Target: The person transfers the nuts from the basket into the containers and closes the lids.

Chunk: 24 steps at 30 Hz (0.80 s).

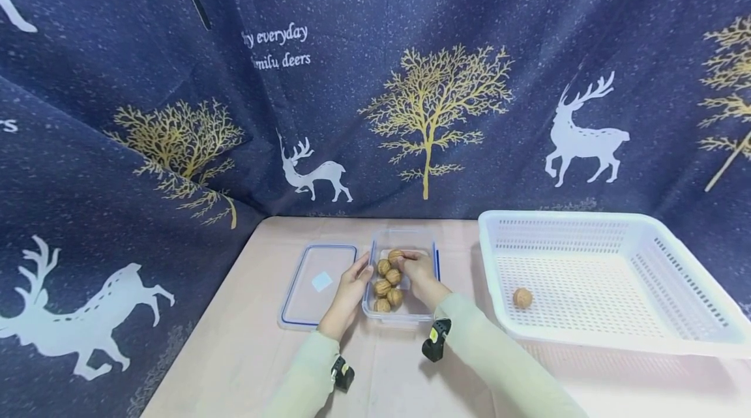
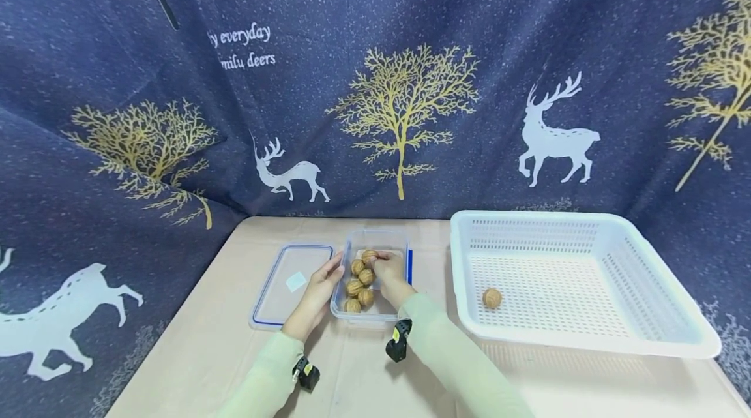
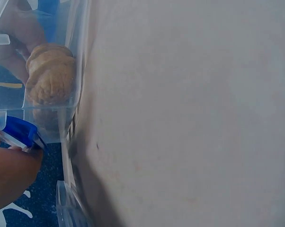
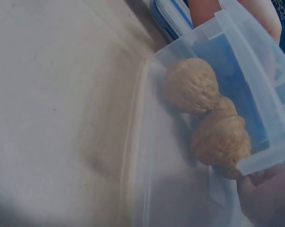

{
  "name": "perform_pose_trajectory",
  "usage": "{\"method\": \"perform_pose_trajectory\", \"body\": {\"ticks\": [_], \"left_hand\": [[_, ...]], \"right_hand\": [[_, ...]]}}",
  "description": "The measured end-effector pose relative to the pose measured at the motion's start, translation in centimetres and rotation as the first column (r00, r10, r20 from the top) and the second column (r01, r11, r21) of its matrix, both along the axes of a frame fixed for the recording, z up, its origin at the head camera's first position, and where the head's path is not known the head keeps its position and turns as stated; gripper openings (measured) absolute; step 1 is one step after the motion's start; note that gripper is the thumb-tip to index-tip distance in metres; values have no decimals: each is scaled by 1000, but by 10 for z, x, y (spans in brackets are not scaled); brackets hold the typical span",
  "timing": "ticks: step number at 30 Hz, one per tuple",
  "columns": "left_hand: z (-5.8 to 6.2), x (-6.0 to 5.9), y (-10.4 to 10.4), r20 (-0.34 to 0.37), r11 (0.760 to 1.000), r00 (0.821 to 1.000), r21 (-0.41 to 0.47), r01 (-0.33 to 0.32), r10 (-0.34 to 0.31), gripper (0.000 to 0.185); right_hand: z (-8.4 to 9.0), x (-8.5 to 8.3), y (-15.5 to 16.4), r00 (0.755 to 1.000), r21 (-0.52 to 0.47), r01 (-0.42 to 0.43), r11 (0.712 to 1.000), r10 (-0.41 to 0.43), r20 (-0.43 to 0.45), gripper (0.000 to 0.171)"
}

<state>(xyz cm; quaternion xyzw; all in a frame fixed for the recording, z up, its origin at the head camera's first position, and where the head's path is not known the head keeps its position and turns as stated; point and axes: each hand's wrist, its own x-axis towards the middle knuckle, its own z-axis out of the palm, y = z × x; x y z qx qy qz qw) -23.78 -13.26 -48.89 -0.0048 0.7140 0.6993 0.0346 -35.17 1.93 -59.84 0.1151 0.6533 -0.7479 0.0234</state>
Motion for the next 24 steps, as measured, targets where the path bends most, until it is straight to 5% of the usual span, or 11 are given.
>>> {"method": "perform_pose_trajectory", "body": {"ticks": [3,5,7,10,13,16,20,24], "left_hand": [[-6,-3,0,-6,1000,1000,2,-8,8,48],[-9,-4,0,-11,1000,1000,-4,-11,11,48],[-10,-4,0,-12,1000,1000,-2,-14,14,48],[-11,-5,-1,-20,1000,1000,-3,-8,8,48],[-6,-2,0,-19,1000,1000,-1,4,-4,48],[-1,0,0,-28,1000,1000,-6,9,-9,48],[-5,-1,0,-31,1000,1000,6,-2,2,48],[-9,-4,0,-15,1000,1000,12,-7,7,48]], "right_hand": [[-6,-1,1,999,-11,3,1000,-3,-34,25],[6,8,3,999,-14,-13,1000,12,-33,28],[28,23,2,1000,-1,-6,1000,6,-12,31],[87,57,-3,995,48,-5,999,0,102,41],[115,76,-5,993,44,-12,999,6,121,41],[118,79,-4,996,32,-22,999,19,87,40],[90,62,0,999,-10,-34,999,34,-7,37],[88,59,2,998,-14,-53,998,53,-40,37]]}}
